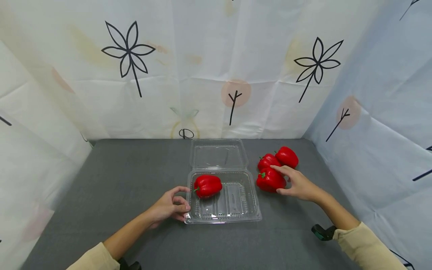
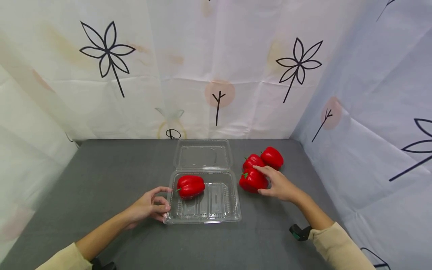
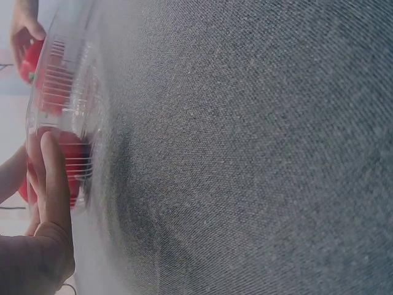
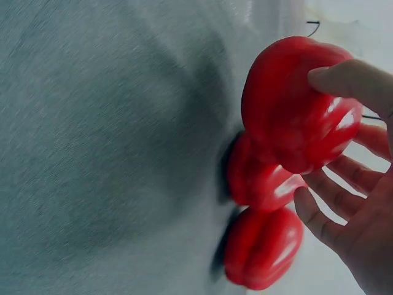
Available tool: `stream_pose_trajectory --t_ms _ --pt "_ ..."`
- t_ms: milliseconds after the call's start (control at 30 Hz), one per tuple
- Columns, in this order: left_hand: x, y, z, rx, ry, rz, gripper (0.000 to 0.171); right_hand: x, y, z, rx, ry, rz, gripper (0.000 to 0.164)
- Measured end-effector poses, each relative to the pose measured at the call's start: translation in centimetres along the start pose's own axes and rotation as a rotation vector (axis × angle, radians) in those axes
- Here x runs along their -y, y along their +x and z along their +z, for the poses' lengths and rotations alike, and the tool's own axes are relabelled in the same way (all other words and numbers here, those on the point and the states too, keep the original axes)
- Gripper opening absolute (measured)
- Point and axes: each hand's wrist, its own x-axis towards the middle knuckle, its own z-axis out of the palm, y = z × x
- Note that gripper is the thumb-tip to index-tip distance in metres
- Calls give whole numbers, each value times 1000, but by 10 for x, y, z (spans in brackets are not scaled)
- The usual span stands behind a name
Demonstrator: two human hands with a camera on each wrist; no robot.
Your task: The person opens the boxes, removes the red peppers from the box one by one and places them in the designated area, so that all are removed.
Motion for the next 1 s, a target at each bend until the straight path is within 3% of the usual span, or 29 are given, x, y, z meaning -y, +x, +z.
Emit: stream_pose_trajectory --t_ms 367,767,1000 --pt "1 1 0 2 4 -12 67 -19 -8 17 -40 -83 -33 70" --pt "0 1 1 -13 16 -20 64 -22 -11 19 -78 -113 -75 70" --pt "0 1 1 -23 41 -26 66 -17 -6 17 -8 -148 2 77"
